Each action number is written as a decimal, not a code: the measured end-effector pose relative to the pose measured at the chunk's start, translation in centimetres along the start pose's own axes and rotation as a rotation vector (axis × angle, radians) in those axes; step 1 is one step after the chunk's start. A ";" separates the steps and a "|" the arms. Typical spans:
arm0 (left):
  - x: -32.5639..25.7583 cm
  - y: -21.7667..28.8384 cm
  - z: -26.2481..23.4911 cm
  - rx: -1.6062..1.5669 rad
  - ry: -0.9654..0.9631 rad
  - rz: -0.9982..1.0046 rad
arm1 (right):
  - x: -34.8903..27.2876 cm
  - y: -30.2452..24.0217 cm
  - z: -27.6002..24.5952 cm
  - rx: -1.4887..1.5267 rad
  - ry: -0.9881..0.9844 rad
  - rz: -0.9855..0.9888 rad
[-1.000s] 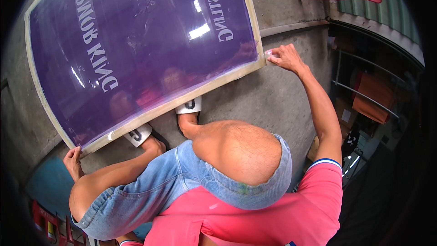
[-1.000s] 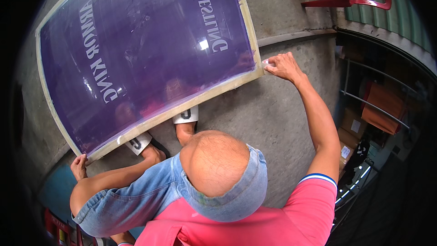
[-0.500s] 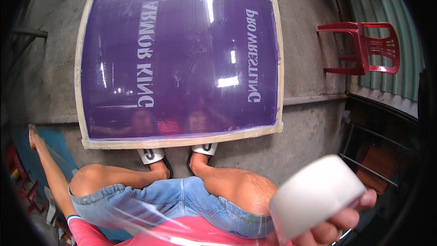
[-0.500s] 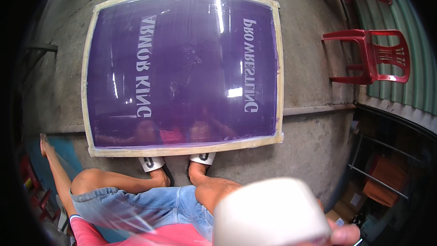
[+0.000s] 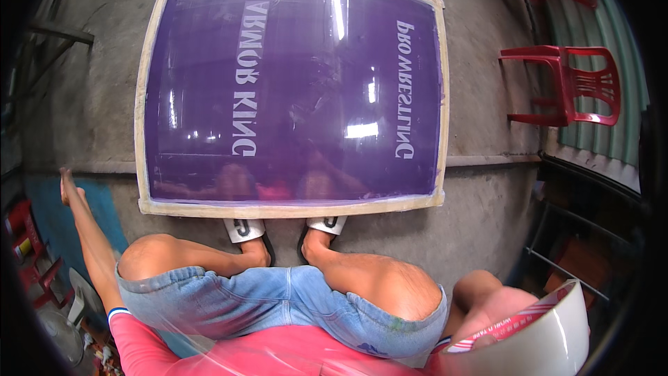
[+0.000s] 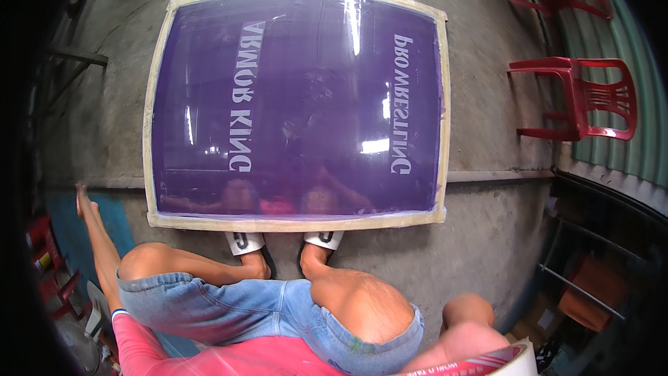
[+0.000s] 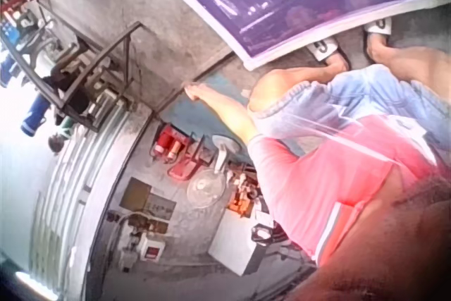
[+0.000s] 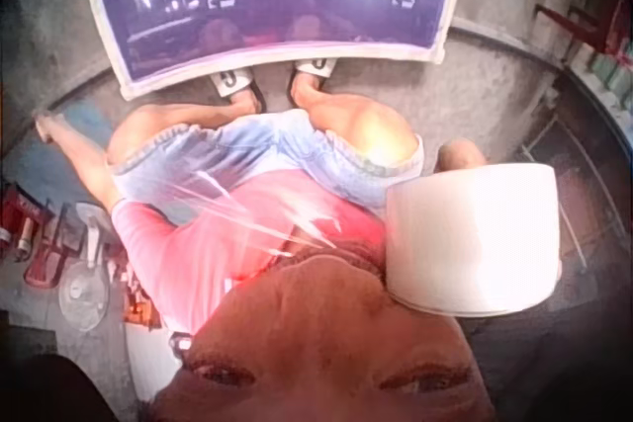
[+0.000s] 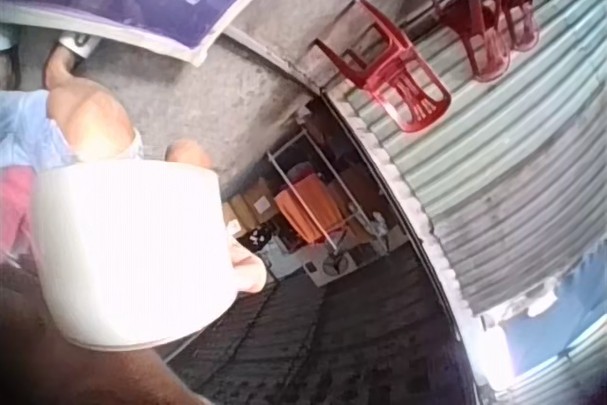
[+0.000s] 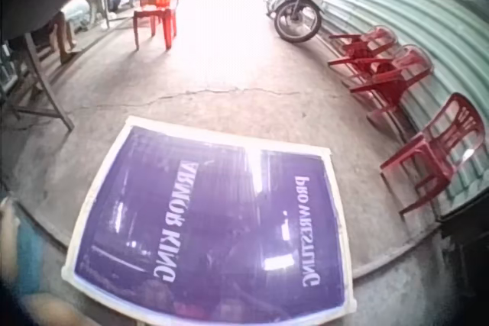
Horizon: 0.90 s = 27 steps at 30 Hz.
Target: The person applies clear adhesive tape to the edges of a purple rectangular board labeled 'ARMOR KING PRO WRESTLING'. They repeatedly tear strips of tape and press them along the perimeter, smoothing the surface to secure the film.
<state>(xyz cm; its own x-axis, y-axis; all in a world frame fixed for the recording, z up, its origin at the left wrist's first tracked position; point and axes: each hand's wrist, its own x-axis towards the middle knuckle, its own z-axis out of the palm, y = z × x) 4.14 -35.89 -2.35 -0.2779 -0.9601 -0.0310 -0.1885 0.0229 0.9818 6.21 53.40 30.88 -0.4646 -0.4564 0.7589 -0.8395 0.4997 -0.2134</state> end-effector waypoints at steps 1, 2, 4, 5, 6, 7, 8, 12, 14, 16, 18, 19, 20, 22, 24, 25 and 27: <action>0.9 0.9 -3.4 -0.027 0.046 -0.047 | -1.3 0.8 0.6 0.004 0.077 0.041; 3.1 4.1 -2.9 -0.050 0.037 -0.065 | -3.0 2.1 0.0 -0.047 0.174 0.137; -0.7 1.8 1.3 -0.066 0.002 0.013 | -5.4 3.7 2.2 -0.230 0.246 0.373; -2.4 1.9 1.3 -0.033 0.001 0.048 | -6.9 5.2 4.3 -0.278 0.259 0.481; -3.7 2.5 1.2 -0.022 0.016 0.012 | -8.9 7.1 7.0 -0.314 0.250 0.587; -4.7 3.2 1.4 -0.001 0.017 -0.026 | -11.2 8.7 9.8 -0.331 0.192 0.670; -5.4 3.8 1.7 0.030 0.022 -0.074 | -13.9 9.8 12.4 -0.352 0.102 0.727; -5.5 6.0 1.7 0.076 0.007 -0.105 | -23.3 11.5 19.1 -0.417 -0.205 0.732; -4.1 7.1 0.4 0.100 -0.001 -0.046 | -23.3 11.0 19.4 -0.440 -0.242 0.749; -5.0 6.0 1.7 0.117 0.002 -0.097 | -19.5 9.9 16.9 -0.366 -0.116 0.808; -4.8 6.0 1.1 0.124 0.019 -0.096 | -13.4 7.9 12.4 0.106 0.110 0.894; -4.0 6.4 -0.2 0.140 0.021 -0.068 | -10.0 6.8 10.0 0.436 0.192 0.800; -3.5 6.6 -0.3 0.153 0.003 -0.052 | -7.2 5.2 8.1 0.447 0.180 0.664; -3.7 6.1 0.8 0.126 -0.012 -0.049 | -1.5 1.9 4.3 0.469 0.148 0.391; -4.5 5.5 3.6 0.123 -0.036 -0.043 | 0.6 0.7 2.4 0.525 0.077 0.305; -5.3 4.9 5.8 0.142 -0.063 -0.052 | 0.9 0.8 1.5 0.578 0.010 0.270; -6.1 4.3 7.2 0.191 -0.094 -0.035 | 0.8 1.7 0.5 0.735 -0.139 0.181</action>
<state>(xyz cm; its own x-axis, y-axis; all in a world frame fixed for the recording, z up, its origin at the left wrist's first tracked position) -1.76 -27.92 0.68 -0.3531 -0.9312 -0.0902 -0.3718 0.0512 0.9269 4.31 53.48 30.77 -0.6030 -0.5265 0.5993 -0.6959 -0.0201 -0.7179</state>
